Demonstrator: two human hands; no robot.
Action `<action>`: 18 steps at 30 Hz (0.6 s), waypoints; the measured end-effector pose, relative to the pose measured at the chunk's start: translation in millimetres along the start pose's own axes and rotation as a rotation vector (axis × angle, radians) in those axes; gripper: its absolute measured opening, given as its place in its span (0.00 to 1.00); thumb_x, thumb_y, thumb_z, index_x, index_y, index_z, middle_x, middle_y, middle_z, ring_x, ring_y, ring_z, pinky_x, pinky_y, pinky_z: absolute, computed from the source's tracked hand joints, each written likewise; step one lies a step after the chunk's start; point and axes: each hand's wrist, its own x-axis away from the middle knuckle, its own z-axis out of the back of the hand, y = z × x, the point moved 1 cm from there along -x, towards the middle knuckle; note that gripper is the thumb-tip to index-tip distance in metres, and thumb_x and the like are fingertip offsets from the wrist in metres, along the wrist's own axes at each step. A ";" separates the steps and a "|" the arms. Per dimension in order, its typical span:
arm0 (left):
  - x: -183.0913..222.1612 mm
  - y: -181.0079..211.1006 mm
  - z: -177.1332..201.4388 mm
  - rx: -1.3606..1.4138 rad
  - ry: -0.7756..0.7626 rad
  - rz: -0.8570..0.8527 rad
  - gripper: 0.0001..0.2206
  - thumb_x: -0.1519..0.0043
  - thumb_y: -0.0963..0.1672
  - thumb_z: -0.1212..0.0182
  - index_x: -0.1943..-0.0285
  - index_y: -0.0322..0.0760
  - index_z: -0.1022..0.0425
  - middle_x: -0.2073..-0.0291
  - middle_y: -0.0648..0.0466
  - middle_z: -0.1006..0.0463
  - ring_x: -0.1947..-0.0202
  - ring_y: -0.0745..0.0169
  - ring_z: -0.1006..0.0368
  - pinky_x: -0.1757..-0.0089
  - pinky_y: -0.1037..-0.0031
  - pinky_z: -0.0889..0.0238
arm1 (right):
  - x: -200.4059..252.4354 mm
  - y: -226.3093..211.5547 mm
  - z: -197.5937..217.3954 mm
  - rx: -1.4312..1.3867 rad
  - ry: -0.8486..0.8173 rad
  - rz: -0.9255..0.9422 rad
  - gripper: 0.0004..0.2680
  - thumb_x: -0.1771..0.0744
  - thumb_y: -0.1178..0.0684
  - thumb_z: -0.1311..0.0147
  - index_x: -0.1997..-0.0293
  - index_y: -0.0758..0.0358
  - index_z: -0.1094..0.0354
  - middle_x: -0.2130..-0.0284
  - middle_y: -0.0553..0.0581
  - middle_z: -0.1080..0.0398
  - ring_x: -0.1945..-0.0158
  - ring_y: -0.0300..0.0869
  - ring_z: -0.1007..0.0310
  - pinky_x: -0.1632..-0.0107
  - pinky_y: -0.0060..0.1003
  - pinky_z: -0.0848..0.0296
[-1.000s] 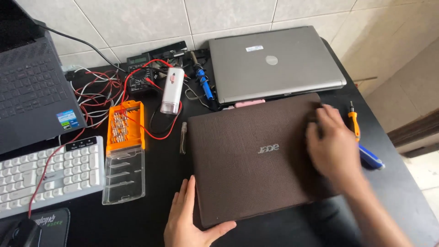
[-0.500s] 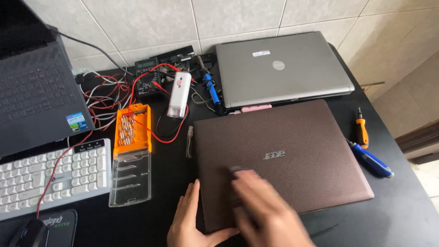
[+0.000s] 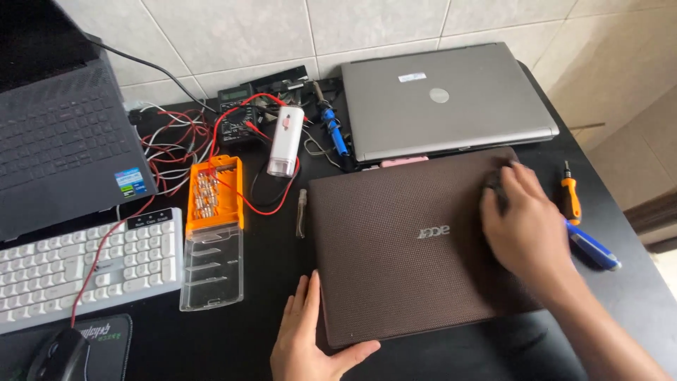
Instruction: Cleaning the screen and then vigorously polishing the exterior lid of a laptop using a cloth.
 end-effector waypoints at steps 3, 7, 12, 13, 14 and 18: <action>-1.9 -0.9 -0.8 0.018 -0.019 -0.020 0.62 0.70 0.63 0.14 0.23 0.51 0.42 0.27 0.48 0.36 0.30 0.45 0.38 0.38 0.56 0.42 | -15.5 -34.2 -20.7 -0.012 -0.002 0.043 0.10 0.31 0.51 0.54 0.51 0.65 0.35 0.36 0.63 0.33 0.29 0.58 0.39 0.40 0.57 0.34; -2.4 -2.1 -3.6 0.007 -0.023 -0.054 0.64 0.71 0.62 0.13 0.23 0.48 0.43 0.28 0.45 0.36 0.30 0.48 0.38 0.37 0.58 0.44 | -18.4 -92.4 -43.0 -0.144 -0.115 0.123 0.15 0.33 0.49 0.55 0.40 0.60 0.34 0.32 0.61 0.38 0.29 0.56 0.42 0.41 0.57 0.33; -2.4 -4.0 -5.7 -0.012 0.012 -0.108 0.63 0.69 0.62 0.14 0.23 0.45 0.43 0.28 0.44 0.35 0.30 0.52 0.37 0.35 0.60 0.46 | -7.2 -154.5 -71.8 -0.262 -0.208 0.301 0.17 0.32 0.48 0.52 0.38 0.65 0.36 0.31 0.65 0.41 0.28 0.58 0.44 0.33 0.52 0.39; -2.9 -4.5 -5.7 -0.018 -0.007 -0.078 0.63 0.69 0.63 0.14 0.23 0.47 0.43 0.28 0.46 0.36 0.31 0.49 0.37 0.37 0.59 0.44 | -2.1 -167.2 -72.9 -0.307 -0.197 0.390 0.16 0.33 0.50 0.52 0.40 0.65 0.35 0.32 0.66 0.40 0.31 0.59 0.41 0.37 0.53 0.34; -3.2 -4.8 -4.8 -0.024 -0.028 -0.048 0.62 0.69 0.63 0.15 0.22 0.50 0.44 0.27 0.48 0.36 0.31 0.46 0.36 0.38 0.58 0.42 | 3.3 -180.1 -73.5 -0.352 -0.186 0.477 0.14 0.33 0.52 0.52 0.42 0.65 0.34 0.33 0.67 0.38 0.33 0.59 0.38 0.42 0.55 0.29; -0.8 -19.7 -14.1 -0.001 -0.013 -0.052 0.62 0.72 0.61 0.12 0.24 0.50 0.41 0.28 0.50 0.34 0.32 0.44 0.35 0.39 0.58 0.40 | 31.4 -196.4 -58.8 -0.467 -0.233 0.682 0.07 0.32 0.55 0.54 0.55 0.68 0.33 0.47 0.69 0.30 0.33 0.65 0.38 0.35 0.53 0.35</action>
